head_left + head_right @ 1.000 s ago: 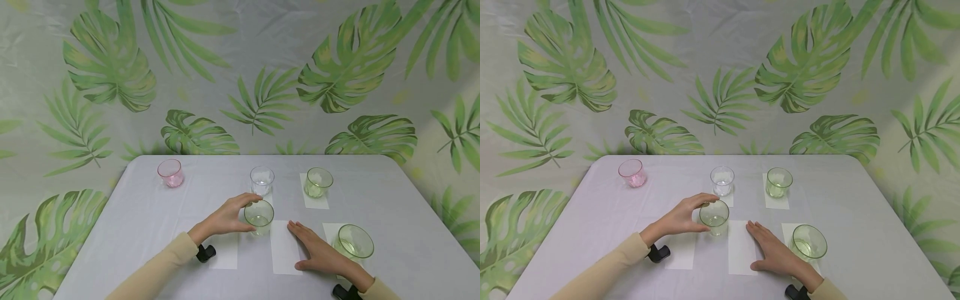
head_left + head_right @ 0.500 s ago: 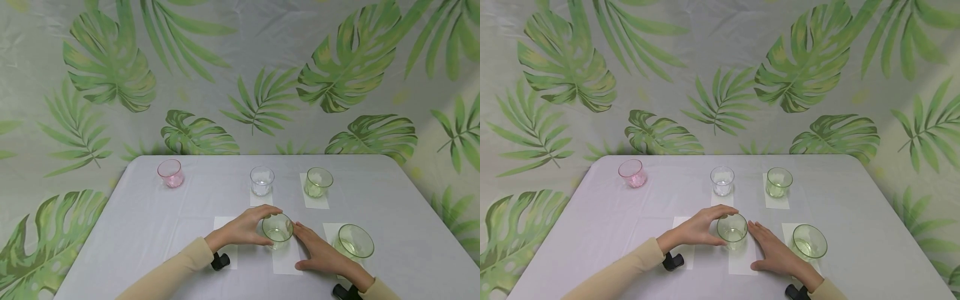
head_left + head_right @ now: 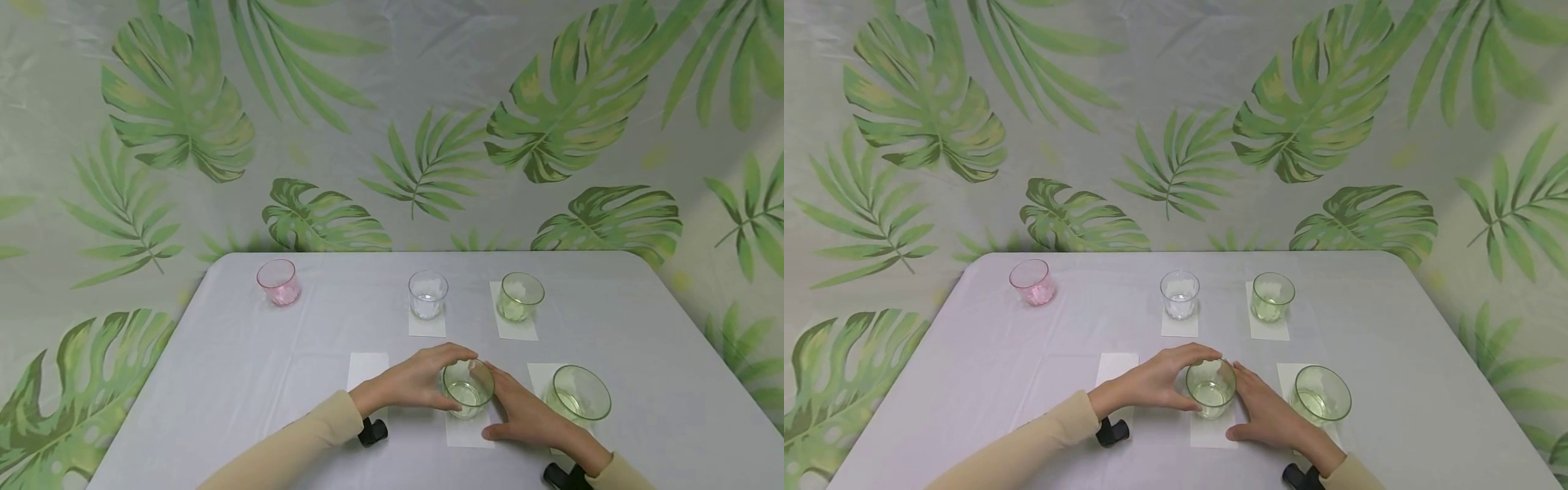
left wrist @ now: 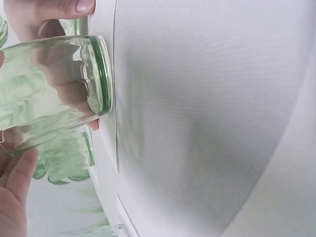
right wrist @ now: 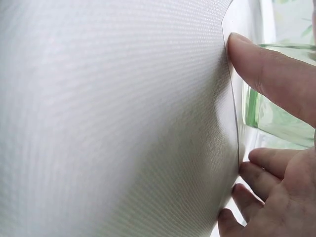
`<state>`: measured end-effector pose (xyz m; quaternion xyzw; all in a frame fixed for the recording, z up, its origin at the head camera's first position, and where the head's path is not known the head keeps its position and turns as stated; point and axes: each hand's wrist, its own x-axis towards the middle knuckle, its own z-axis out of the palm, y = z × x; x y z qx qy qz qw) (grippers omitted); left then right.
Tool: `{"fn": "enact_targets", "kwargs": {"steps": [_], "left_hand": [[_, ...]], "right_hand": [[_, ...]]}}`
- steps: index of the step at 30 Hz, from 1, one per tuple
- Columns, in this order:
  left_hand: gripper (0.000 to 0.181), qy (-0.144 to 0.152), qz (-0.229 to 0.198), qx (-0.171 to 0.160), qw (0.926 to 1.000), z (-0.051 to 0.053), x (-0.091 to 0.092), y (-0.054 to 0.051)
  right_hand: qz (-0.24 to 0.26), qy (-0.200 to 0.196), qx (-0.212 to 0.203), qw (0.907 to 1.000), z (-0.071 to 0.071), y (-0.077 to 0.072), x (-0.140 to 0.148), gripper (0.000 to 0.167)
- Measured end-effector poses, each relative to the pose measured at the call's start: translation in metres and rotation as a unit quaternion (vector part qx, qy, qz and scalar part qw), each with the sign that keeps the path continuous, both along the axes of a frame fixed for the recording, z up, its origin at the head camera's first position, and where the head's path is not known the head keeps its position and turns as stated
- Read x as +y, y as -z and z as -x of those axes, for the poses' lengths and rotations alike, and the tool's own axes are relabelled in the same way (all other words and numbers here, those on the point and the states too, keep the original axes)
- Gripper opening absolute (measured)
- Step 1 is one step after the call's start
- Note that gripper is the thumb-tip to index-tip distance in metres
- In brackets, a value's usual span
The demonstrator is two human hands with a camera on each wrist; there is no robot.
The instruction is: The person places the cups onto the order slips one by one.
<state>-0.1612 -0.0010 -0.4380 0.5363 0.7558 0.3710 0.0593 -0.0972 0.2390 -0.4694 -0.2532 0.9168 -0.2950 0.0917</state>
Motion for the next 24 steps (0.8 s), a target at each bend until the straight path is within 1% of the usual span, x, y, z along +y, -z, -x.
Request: {"fn": "enact_targets", "kwargs": {"steps": [5,8,18,21,24], "left_hand": [[0.076,0.004,0.015,0.005,0.9999,-0.0011,0.0012,0.0001],[0.076,0.007,0.024,0.016,0.9996,-0.0016,0.0022,0.0014],[0.077,0.007,0.029,0.045,0.9985,-0.0026,0.0032,0.0057],[0.081,0.004,0.031,0.043,0.9986,-0.0037,0.0015,0.0062],[0.086,-0.005,0.029,0.03,0.9991,-0.004,-0.0015,0.006]], "right_hand": [[0.002,0.002,-0.013,0.9999,-0.0003,0.0006,-0.0002,0.102],[0.009,0.004,-0.02,0.9997,-0.0002,0.001,0.0004,0.101],[0.023,0.013,-0.034,0.9991,0.0,-0.0008,0.0012,0.1],[0.04,0.019,-0.042,0.9981,0.0,-0.002,0.0008,0.1],[0.061,0.027,-0.044,0.9968,-0.0004,-0.0032,0.0001,0.1]]}}
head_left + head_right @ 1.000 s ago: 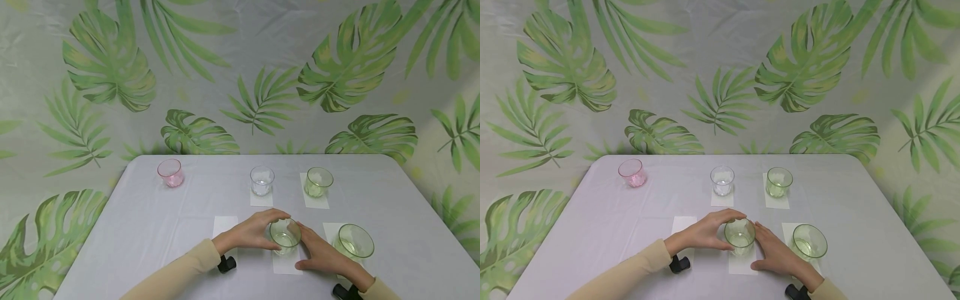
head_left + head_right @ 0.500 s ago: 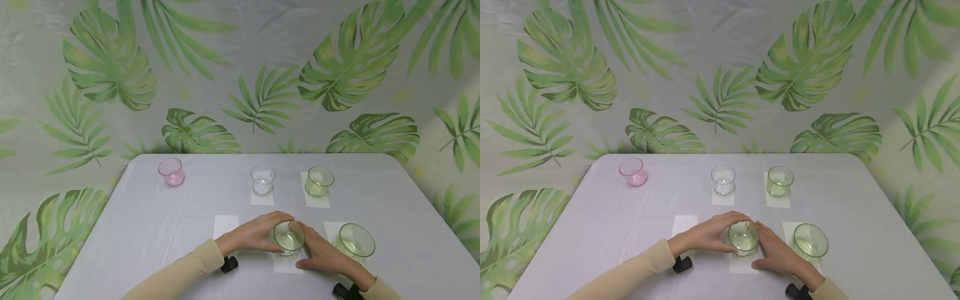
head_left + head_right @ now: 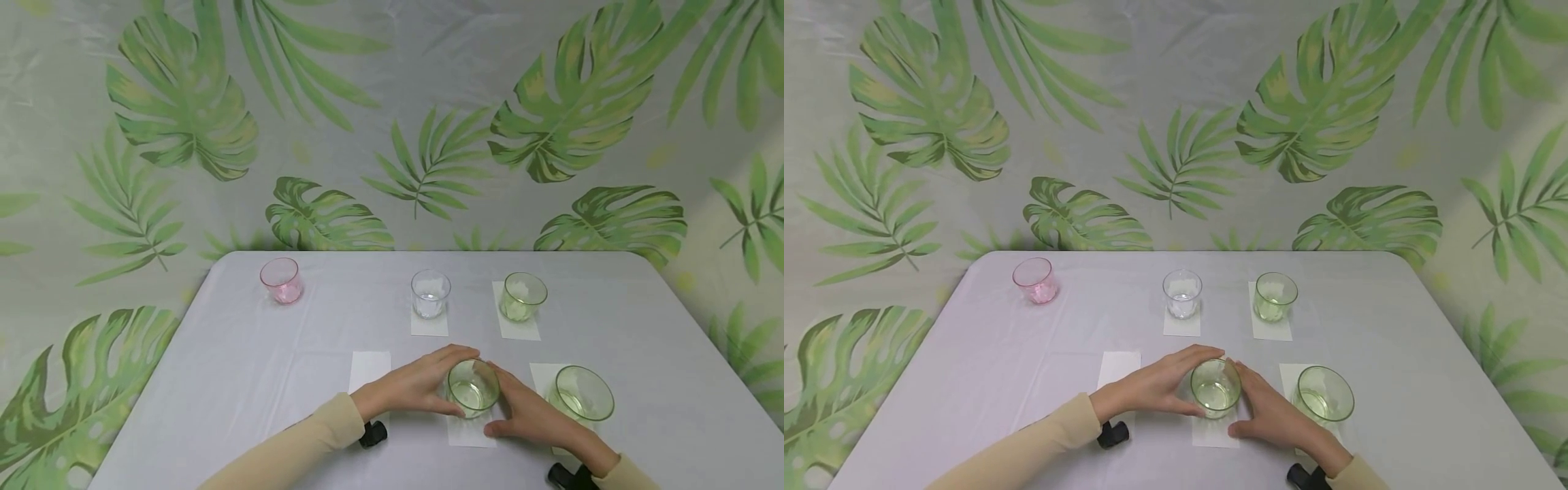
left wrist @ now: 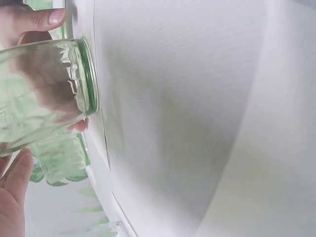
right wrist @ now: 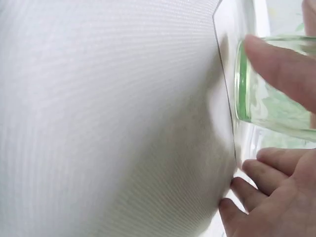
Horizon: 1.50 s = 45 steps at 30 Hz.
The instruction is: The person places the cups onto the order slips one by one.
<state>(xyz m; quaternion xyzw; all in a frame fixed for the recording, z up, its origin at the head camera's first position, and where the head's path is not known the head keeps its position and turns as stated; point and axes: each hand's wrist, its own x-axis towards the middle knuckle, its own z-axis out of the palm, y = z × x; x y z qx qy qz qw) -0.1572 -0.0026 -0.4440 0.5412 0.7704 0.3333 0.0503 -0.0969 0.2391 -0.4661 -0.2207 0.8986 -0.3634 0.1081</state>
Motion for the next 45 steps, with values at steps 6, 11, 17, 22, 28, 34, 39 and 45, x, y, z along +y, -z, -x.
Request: {"fn": "enact_targets", "kwargs": {"steps": [6,11,17,22,28,34,39,45], "left_hand": [[0.088,-0.043,-0.017,-0.037,0.9982,0.006,-0.018,-0.004],[0.085,-0.083,-0.068,-0.035,0.9936,0.018,-0.046,-0.009],[0.083,-0.139,-0.127,-0.004,0.9821,0.035,-0.086,-0.018],[0.083,-0.195,-0.145,0.023,0.9699,0.046,-0.121,-0.028],[0.082,-0.274,-0.153,0.036,0.9487,0.055,-0.16,-0.038],[0.082,-0.351,-0.141,0.041,0.9247,0.063,-0.194,-0.043],[0.081,-0.398,-0.129,0.038,0.9074,0.071,-0.221,-0.04],[0.079,-0.425,-0.109,0.04,0.8977,0.081,-0.246,-0.03]], "right_hand": [[0.016,0.014,0.023,0.9995,-0.003,-0.006,-0.001,0.099],[0.017,0.018,0.045,0.9987,-0.006,-0.019,-0.002,0.1],[0.023,0.006,0.05,0.9985,-0.007,-0.038,-0.005,0.1],[0.038,-0.017,0.053,0.9977,-0.005,-0.05,-0.01,0.099],[0.048,-0.032,0.029,0.9979,-0.002,-0.059,-0.025,0.099],[0.057,-0.053,0.029,0.9965,0.002,-0.06,-0.045,0.098],[0.061,-0.07,0.022,0.9955,0.007,-0.061,-0.064,0.099],[0.069,-0.099,0.019,0.9926,0.012,-0.062,-0.086,0.098]]}}
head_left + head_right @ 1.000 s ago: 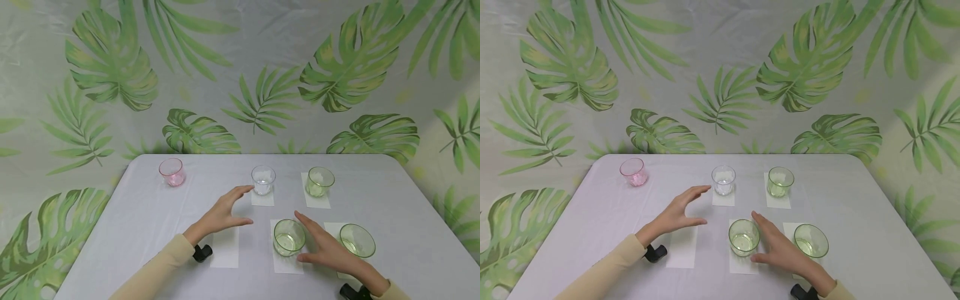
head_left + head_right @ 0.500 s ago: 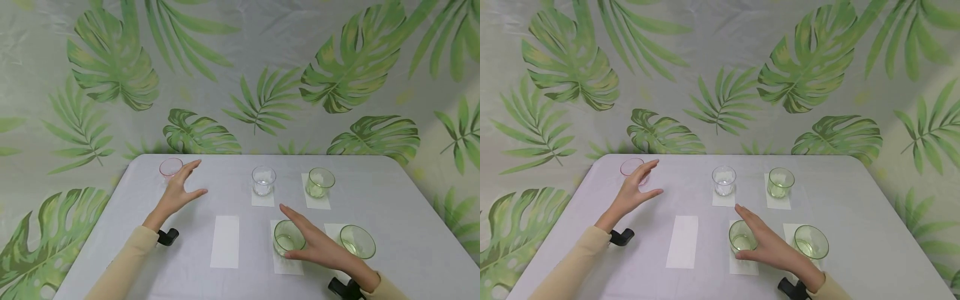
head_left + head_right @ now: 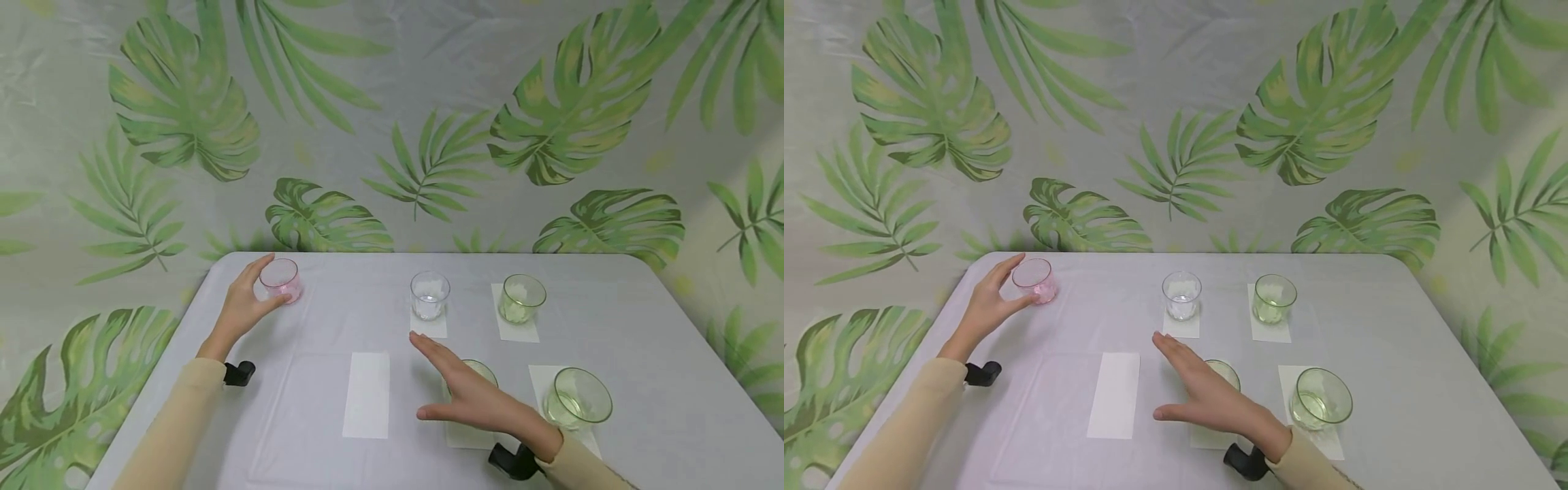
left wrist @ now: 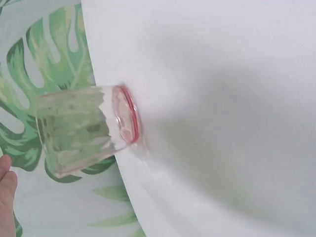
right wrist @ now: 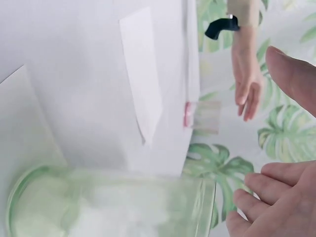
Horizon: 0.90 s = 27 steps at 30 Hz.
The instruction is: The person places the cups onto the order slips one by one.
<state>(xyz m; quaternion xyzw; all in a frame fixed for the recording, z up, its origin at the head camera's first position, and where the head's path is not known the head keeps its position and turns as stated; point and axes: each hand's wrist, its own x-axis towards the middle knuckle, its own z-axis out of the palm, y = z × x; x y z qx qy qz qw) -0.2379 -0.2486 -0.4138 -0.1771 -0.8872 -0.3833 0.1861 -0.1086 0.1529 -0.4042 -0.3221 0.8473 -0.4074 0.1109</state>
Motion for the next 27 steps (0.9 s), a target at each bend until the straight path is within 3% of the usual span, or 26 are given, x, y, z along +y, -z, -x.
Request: {"fn": "enact_targets", "kwargs": {"steps": [6,12,21,27], "left_hand": [[0.078,-0.022,-0.001,-0.038,0.9991,0.01,-0.016,0.01],[0.081,-0.021,-0.012,-0.096,0.9951,0.019,-0.026,0.017],[0.083,-0.014,-0.032,-0.141,0.9895,0.031,-0.03,0.025],[0.082,-0.018,-0.034,-0.169,0.9849,0.036,-0.031,0.027]], "right_hand": [[0.002,-0.021,-0.011,0.9997,0.003,0.001,-0.021,0.097],[-0.001,-0.032,-0.011,0.9994,0.004,0.009,-0.04,0.096],[-0.01,-0.018,-0.035,0.9992,0.004,0.026,-0.058,0.098],[-0.034,-0.005,-0.018,0.9992,0.005,0.038,-0.062,0.098]]}}
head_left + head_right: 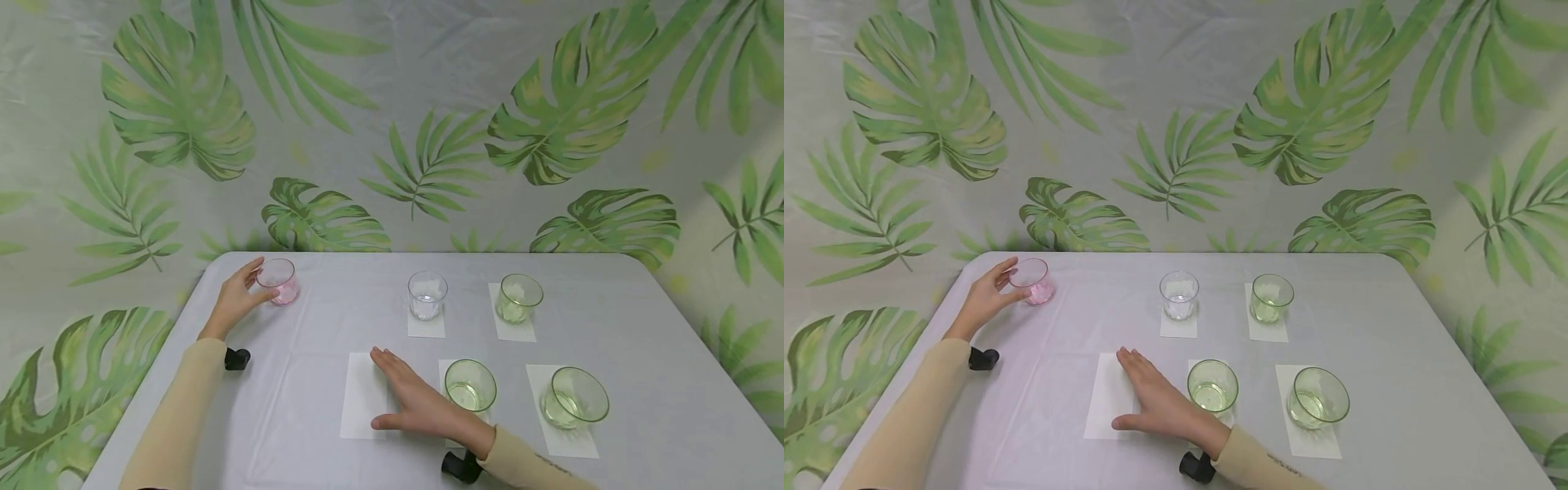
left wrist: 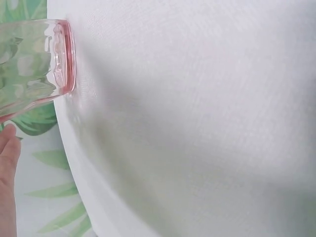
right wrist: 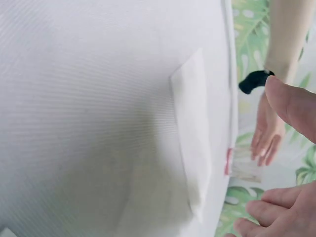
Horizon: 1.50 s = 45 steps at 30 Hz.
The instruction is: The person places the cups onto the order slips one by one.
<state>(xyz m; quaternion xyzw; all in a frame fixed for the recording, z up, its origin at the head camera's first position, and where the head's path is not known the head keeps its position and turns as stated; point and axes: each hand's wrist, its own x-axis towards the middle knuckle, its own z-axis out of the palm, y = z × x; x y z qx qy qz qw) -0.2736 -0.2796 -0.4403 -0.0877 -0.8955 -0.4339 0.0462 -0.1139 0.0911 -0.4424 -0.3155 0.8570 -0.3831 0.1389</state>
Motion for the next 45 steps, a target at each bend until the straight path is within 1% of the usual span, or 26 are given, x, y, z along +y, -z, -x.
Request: {"fn": "enact_targets", "kwargs": {"steps": [4,10,14,19,22,26,33,43,45], "left_hand": [[0.077,-0.004,-0.01,0.003,0.9999,0.001,0.001,0.002],[0.075,-0.01,-0.045,0.005,0.9989,-0.001,0.002,0.005],[0.075,-0.01,-0.07,0.009,0.9975,-0.004,0.004,0.004],[0.075,-0.005,-0.08,0.01,0.9967,-0.008,0.005,0.005],[0.075,0.002,-0.08,0.009,0.9968,-0.012,0.008,0.003],[0.076,0.018,-0.084,0.011,0.9962,-0.021,0.013,0.0],[0.074,0.048,-0.105,0.017,0.9932,-0.034,0.024,0.0],[0.073,0.083,-0.107,0.011,0.9908,-0.05,0.041,-0.005],[0.073,0.088,-0.101,0.012,0.991,-0.052,0.044,-0.006]], "right_hand": [[-0.004,0.007,0.016,0.9998,0.002,0.01,-0.002,0.098],[-0.026,0.012,0.045,0.9986,0.003,0.023,-0.003,0.098],[-0.043,0.015,0.059,0.9972,0.004,0.027,-0.003,0.096],[-0.067,0.025,0.061,0.9956,0.005,0.03,-0.003,0.096],[-0.073,0.027,0.057,0.9954,0.006,0.03,-0.003,0.096],[-0.082,0.026,0.055,0.9948,0.005,0.031,-0.003,0.097],[-0.089,0.025,0.065,0.9936,0.006,0.031,-0.004,0.097],[-0.102,0.018,0.063,0.9926,0.005,0.029,-0.004,0.097],[-0.104,0.014,0.063,0.9924,0.005,0.029,-0.004,0.097]]}}
